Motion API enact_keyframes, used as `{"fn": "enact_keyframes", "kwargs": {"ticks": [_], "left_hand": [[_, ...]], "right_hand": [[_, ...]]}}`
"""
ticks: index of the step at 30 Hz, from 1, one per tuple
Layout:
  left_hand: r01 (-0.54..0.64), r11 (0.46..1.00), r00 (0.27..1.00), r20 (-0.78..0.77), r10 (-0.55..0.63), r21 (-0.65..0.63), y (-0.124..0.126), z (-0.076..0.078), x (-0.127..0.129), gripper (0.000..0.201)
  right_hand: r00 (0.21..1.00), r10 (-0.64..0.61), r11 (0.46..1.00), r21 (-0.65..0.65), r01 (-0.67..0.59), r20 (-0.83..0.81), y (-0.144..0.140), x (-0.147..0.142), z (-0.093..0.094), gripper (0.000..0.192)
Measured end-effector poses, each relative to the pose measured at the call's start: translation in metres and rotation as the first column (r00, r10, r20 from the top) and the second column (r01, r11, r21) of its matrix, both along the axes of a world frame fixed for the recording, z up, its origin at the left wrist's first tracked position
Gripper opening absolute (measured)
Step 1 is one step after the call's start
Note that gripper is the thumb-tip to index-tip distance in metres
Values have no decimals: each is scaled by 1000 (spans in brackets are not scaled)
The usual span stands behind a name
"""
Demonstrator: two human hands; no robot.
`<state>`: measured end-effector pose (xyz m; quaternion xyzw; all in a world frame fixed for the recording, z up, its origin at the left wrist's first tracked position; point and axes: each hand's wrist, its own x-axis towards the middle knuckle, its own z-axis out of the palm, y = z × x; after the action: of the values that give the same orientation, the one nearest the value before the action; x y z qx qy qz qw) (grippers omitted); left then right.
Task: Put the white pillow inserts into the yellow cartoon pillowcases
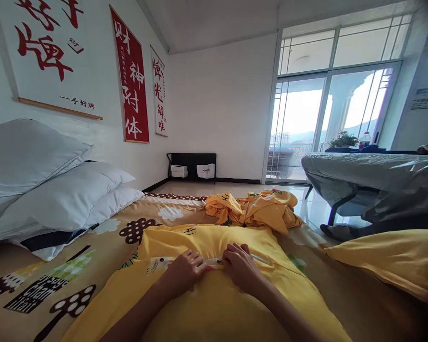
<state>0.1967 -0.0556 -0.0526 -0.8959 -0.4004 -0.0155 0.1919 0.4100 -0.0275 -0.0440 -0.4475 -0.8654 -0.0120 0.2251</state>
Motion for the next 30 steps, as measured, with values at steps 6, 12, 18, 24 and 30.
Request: {"fn": "enact_keyframes", "kwargs": {"ticks": [6,12,18,24,30], "left_hand": [[14,1000,1000,-21,-14,-9,-1,7,1,36],[5,1000,992,124,-5,6,6,29,-9,8],[-9,1000,965,263,11,-9,11,32,-1,10],[-3,1000,960,279,0,11,15,22,-3,13],[57,998,960,275,-47,-28,6,35,-11,14]], "right_hand": [[992,-10,998,-59,2,-123,2,8,0,20],[983,-24,995,-104,5,-182,10,1,9,19],[988,-51,998,-33,47,-145,10,-23,23,17],[985,-47,997,-67,36,-168,13,-32,22,15],[979,-79,989,-138,53,-190,21,-4,17,14]]}}
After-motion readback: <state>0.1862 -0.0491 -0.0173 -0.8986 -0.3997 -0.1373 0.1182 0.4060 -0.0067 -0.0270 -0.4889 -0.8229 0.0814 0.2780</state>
